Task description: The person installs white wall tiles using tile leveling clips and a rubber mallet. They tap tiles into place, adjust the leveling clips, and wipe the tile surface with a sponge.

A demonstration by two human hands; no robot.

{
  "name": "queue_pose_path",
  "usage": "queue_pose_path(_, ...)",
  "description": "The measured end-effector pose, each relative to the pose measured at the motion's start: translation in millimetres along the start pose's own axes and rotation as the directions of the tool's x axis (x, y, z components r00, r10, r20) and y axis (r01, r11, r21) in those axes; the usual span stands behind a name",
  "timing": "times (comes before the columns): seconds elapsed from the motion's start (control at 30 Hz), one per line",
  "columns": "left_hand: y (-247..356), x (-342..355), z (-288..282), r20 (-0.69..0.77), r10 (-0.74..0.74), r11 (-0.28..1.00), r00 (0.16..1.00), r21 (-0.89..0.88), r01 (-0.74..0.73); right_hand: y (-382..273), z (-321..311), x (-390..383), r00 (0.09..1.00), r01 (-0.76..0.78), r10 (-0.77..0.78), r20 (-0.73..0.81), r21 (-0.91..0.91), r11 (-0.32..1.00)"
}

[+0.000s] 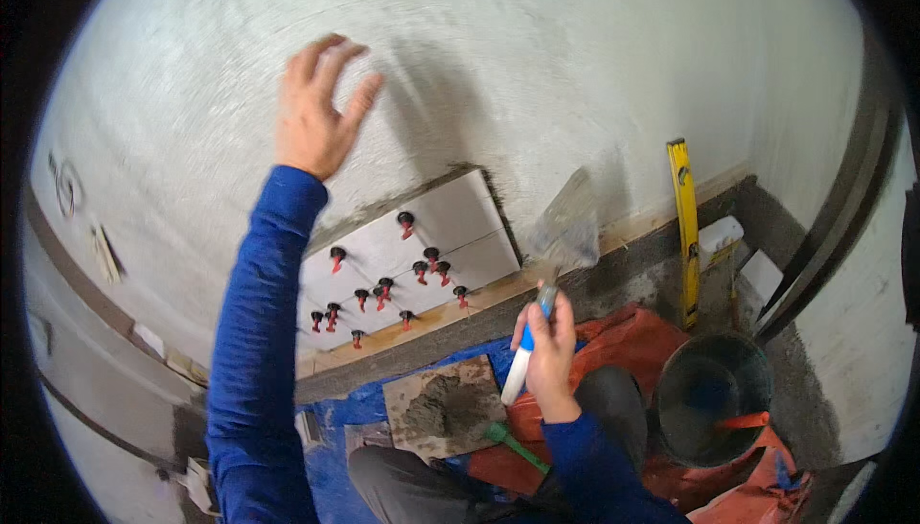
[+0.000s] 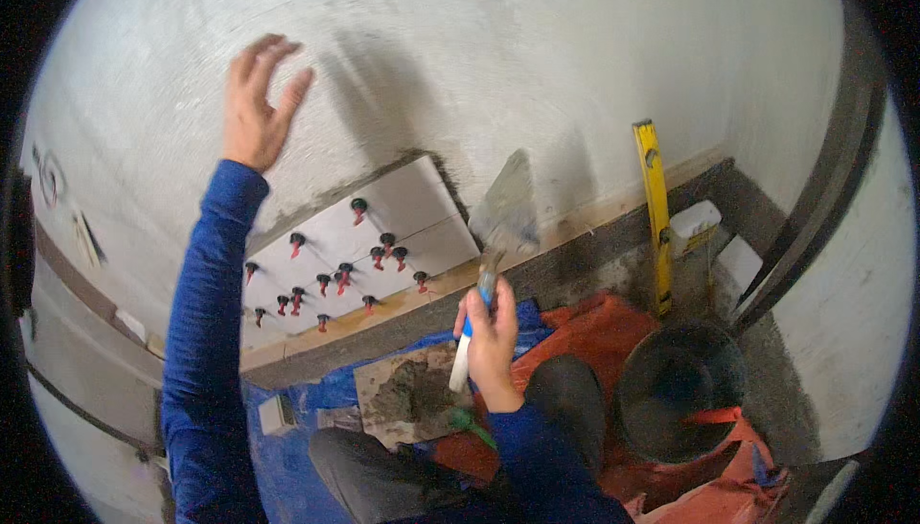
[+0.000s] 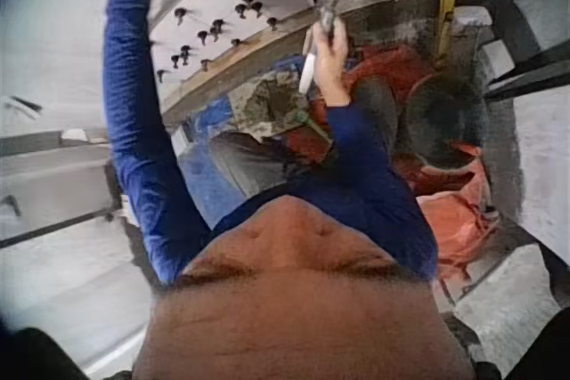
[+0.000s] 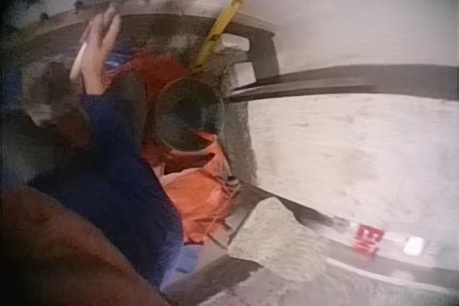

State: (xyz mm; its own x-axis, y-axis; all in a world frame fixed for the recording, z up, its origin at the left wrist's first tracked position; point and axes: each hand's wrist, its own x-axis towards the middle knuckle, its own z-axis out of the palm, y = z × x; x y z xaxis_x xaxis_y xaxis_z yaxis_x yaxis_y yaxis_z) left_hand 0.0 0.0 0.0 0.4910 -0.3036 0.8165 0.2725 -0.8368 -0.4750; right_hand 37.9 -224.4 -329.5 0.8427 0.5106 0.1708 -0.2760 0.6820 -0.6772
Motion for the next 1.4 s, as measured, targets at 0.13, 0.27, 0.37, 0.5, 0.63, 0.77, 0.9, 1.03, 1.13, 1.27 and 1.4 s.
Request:
queue_pose_path(0.13, -44.8, 45.0, 58.8, 0.021, 0.162, 0.952, 0.987, 0.261, -0.162, 33.6, -35.7, 11.6, 0.980, -0.132, 0.131, -0.150, 0.001, 0.991)
queue_pose_path(0.27, -69.3, 43.3, 108.5, 0.031, 0.179, 0.931, 0.983, 0.317, -0.180, 53.6, -50.6, 35.8, 0.948, -0.215, 0.226, -0.223, 0.071, 0.974)
queue_pose_path(0.37, -74.1, 41.5, 119.7, 0.016, 0.263, 0.918, 0.965, 0.304, -0.256, 58.5, -49.7, 53.4, 0.931, -0.222, 0.271, -0.246, 0.210, 0.952)
queue_pose_path(0.5, -72.7, 45.7, 117.1, 0.057, 0.334, 0.898, 0.941, 0.286, -0.335, 63.7, -54.2, 74.7, 0.934, -0.301, 0.346, -0.093, 0.316, 0.899)
queue_pose_path(0.63, -67.4, 44.4, 116.9, 0.084, 0.283, 0.889, 0.955, 0.351, -0.295, 80.3, -62.5, 95.6, 0.950, -0.270, 0.281, -0.135, 0.090, 0.959)
queue_pose_path(0.77, -64.5, 42.7, 122.6, 0.005, 0.318, 0.889, 0.948, 0.346, -0.300, 95.6, -66.3, 107.2, 0.971, -0.206, 0.219, -0.100, 0.129, 0.970)
queue_pose_path(0.9, -63.9, 42.8, 122.7, 0.015, 0.303, 0.898, 0.953, 0.331, -0.291, 101.7, -70.1, 105.6, 0.956, -0.218, 0.245, -0.163, 0.169, 0.961)
queue_pose_path(1.03, -62.9, 42.2, 121.0, 0.044, 0.315, 0.864, 0.948, 0.400, -0.305, 110.7, -67.5, 95.7, 0.895, -0.278, 0.275, -0.350, 0.042, 0.960)
queue_pose_path(1.13, -62.2, 43.2, 120.8, 0.091, 0.317, 0.838, 0.944, 0.439, -0.323, 123.7, -57.9, 87.3, 0.873, -0.308, 0.293, -0.391, 0.023, 0.951)
queue_pose_path(1.27, -63.7, 43.5, 121.3, 0.110, 0.341, 0.827, 0.934, 0.438, -0.354, 133.8, -52.6, 71.5, 0.890, -0.310, 0.311, -0.333, 0.057, 0.949)
queue_pose_path(1.4, -75.1, 38.5, 117.0, 0.082, 0.335, 0.839, 0.939, 0.428, -0.336, 141.4, -53.2, 60.5, 0.883, -0.368, 0.357, -0.306, 0.023, 0.930)
